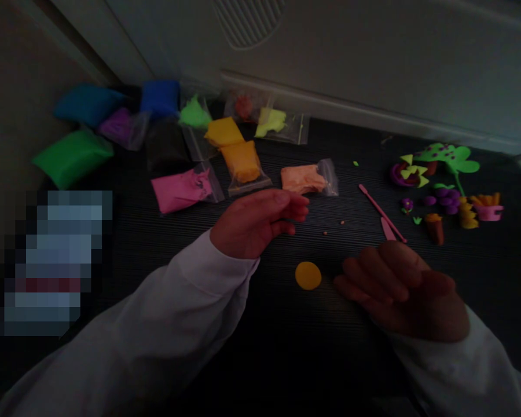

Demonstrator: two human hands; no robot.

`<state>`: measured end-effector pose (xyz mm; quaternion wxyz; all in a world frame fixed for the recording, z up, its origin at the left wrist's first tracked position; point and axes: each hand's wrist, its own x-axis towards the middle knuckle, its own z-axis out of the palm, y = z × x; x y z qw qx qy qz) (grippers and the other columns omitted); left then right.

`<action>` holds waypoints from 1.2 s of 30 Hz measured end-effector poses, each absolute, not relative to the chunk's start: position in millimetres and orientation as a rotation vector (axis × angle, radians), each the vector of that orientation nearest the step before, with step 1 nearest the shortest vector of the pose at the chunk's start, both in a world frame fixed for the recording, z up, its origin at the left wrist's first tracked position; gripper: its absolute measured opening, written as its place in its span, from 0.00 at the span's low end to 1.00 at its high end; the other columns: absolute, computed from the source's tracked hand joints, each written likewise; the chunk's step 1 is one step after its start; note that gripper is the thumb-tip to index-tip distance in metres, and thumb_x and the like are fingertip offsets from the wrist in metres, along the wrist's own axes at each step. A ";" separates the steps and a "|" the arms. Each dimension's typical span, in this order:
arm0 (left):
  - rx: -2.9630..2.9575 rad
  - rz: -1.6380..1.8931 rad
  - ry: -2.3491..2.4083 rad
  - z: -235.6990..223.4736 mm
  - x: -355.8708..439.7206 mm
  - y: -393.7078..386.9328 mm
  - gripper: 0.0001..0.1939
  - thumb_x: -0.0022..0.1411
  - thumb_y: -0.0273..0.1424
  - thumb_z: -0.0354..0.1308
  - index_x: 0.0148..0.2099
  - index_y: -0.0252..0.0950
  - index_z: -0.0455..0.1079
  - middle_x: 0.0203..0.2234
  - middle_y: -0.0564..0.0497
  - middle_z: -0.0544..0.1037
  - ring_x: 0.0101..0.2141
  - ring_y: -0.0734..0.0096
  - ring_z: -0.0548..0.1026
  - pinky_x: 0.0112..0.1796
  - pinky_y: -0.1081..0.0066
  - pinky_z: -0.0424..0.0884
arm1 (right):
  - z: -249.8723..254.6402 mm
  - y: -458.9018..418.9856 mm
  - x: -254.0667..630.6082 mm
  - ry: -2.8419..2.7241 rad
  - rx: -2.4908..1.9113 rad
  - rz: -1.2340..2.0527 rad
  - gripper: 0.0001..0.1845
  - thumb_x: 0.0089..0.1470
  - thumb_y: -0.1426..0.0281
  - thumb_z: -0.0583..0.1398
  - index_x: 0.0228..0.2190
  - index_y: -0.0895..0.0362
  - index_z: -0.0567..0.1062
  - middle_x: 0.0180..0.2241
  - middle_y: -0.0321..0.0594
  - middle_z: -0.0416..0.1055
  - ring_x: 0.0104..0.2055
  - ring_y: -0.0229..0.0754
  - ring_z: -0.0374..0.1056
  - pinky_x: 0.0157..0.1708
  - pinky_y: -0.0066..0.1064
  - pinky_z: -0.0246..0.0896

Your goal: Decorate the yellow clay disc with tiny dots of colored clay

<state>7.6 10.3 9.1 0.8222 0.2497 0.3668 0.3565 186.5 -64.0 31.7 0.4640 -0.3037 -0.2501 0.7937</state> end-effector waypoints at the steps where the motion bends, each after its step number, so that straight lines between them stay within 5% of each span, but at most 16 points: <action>1: 0.531 0.757 0.780 9.0 7.6 10.4 0.08 0.50 0.30 0.52 0.31 0.32 0.70 0.26 0.49 0.73 0.30 0.74 0.70 0.29 0.74 0.63 | 31.7 -64.0 186.5 -0.620 -0.745 1.952 0.09 0.40 0.61 0.61 0.20 0.51 0.69 0.15 0.30 0.54 0.19 0.32 0.52 0.22 0.28 0.49; 11: 0.541 0.764 0.769 8.1 6.8 10.3 0.08 0.49 0.30 0.53 0.31 0.31 0.70 0.26 0.49 0.73 0.30 0.74 0.70 0.28 0.74 0.64 | 29.2 -64.1 193.0 -0.873 -0.803 1.814 0.04 0.43 0.65 0.60 0.23 0.51 0.69 0.18 0.32 0.59 0.22 0.34 0.55 0.22 0.29 0.53; 17: 0.552 0.754 0.772 9.3 6.6 9.8 0.09 0.49 0.31 0.53 0.31 0.32 0.70 0.26 0.50 0.73 0.31 0.75 0.70 0.29 0.75 0.64 | 27.5 -60.4 195.2 -1.616 -1.293 1.247 0.07 0.42 0.74 0.61 0.28 0.53 0.71 0.27 0.34 0.68 0.33 0.36 0.63 0.33 0.30 0.60; 24: 0.599 0.757 0.748 7.1 6.5 10.1 0.10 0.50 0.33 0.51 0.32 0.33 0.69 0.27 0.50 0.72 0.32 0.75 0.70 0.30 0.75 0.63 | 14.3 -61.2 177.0 -2.115 -1.348 0.817 0.04 0.44 0.72 0.60 0.28 0.56 0.72 0.31 0.38 0.69 0.37 0.38 0.62 0.37 0.35 0.59; 36: 0.628 0.752 0.739 7.2 6.8 11.2 0.11 0.51 0.34 0.49 0.32 0.33 0.69 0.27 0.53 0.72 0.32 0.75 0.70 0.30 0.76 0.62 | 10.7 -61.7 175.9 -2.262 -1.476 0.729 0.07 0.46 0.70 0.58 0.31 0.54 0.73 0.35 0.38 0.68 0.39 0.38 0.61 0.39 0.35 0.58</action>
